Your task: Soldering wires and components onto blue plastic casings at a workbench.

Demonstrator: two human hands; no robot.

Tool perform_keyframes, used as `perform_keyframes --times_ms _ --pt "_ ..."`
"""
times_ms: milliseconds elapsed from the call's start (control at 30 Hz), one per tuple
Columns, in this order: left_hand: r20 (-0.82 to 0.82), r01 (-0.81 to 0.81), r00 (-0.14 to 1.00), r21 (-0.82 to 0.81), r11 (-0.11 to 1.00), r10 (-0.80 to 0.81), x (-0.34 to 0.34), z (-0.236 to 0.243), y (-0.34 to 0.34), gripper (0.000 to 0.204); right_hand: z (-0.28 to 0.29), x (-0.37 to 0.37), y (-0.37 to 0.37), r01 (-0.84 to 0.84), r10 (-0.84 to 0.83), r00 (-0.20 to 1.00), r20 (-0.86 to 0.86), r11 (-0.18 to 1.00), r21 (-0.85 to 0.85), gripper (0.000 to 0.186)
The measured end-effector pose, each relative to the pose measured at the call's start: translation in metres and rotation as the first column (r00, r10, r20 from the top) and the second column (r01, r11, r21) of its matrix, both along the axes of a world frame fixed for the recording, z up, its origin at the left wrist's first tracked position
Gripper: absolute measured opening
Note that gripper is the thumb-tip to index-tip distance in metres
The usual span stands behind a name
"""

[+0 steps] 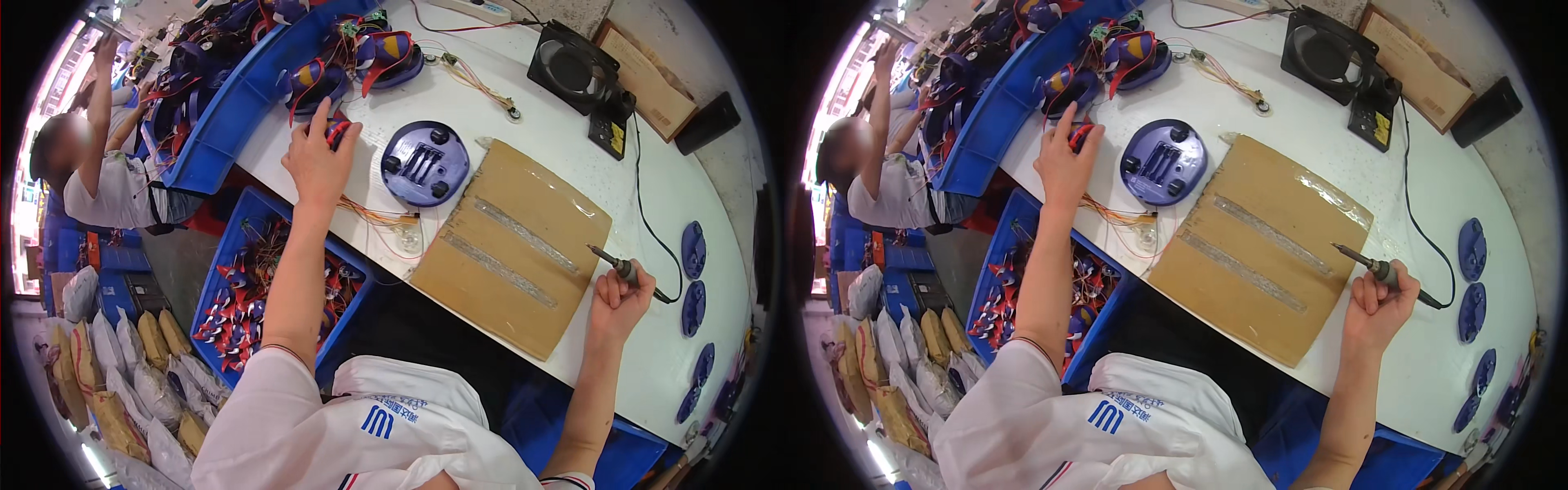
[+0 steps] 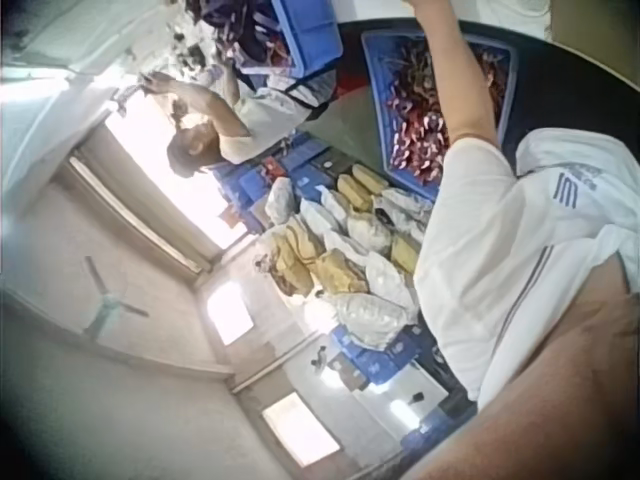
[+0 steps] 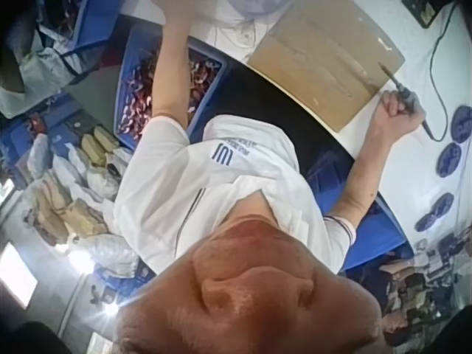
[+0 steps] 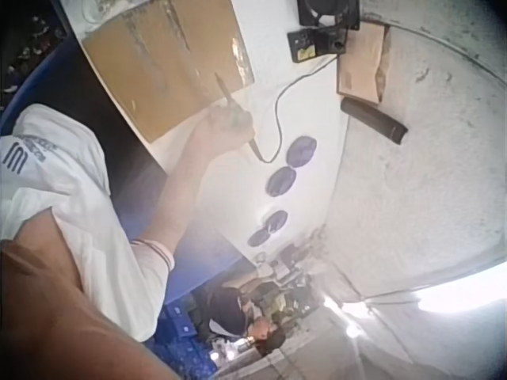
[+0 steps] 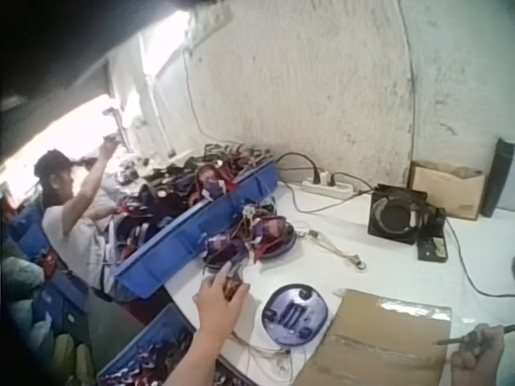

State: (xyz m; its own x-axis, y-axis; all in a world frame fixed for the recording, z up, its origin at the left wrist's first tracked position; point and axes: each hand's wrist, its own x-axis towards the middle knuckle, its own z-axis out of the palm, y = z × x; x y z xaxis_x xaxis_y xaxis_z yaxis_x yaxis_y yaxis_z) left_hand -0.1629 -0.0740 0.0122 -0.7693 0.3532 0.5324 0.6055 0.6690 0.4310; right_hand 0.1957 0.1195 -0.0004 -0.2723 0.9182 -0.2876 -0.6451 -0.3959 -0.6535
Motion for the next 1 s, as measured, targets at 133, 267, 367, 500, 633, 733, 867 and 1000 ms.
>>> perform_keyframes --times_ms 133,267,367,500,633,733,867,1000 --pt "0.215 0.123 0.958 0.285 0.951 -0.188 0.025 0.010 0.012 0.046 0.002 -0.004 0.001 0.033 -0.033 0.999 0.020 0.999 -0.013 0.011" --pt "-0.007 0.377 0.924 0.158 0.912 -0.381 0.069 0.006 0.031 0.062 0.005 -0.004 -0.002 0.028 -0.027 0.999 0.042 0.999 -0.021 0.012" --pt "-0.097 0.363 0.909 -0.291 0.885 -0.405 0.089 0.000 0.039 0.075 0.002 0.000 0.000 0.007 -0.007 0.999 0.037 1.000 -0.014 0.013" --pt "-0.171 0.334 0.906 -0.273 0.902 -0.387 0.027 -0.020 0.056 0.084 0.006 -0.001 -0.002 0.006 -0.005 0.999 0.050 1.000 -0.025 0.012" --pt "-0.101 0.353 0.921 -0.191 0.916 -0.376 -0.019 -0.023 0.089 0.082 0.008 -0.002 -0.002 -0.007 0.009 0.998 0.054 0.999 -0.033 0.012" --pt "-0.148 0.306 0.928 -0.224 0.925 -0.343 -0.037 -0.027 0.116 0.078 0.007 -0.002 -0.003 0.003 0.000 0.998 0.067 0.999 -0.037 0.011" --pt "-0.213 0.183 0.946 -0.274 0.944 -0.245 -0.073 -0.031 0.140 0.075 0.006 -0.004 -0.005 -0.026 0.028 0.999 0.033 0.999 -0.043 0.011" --pt "-0.196 0.145 0.952 -0.393 0.908 -0.237 -0.098 -0.020 0.145 0.075 0.005 -0.003 -0.001 -0.020 0.022 1.000 0.016 0.996 -0.089 0.008"
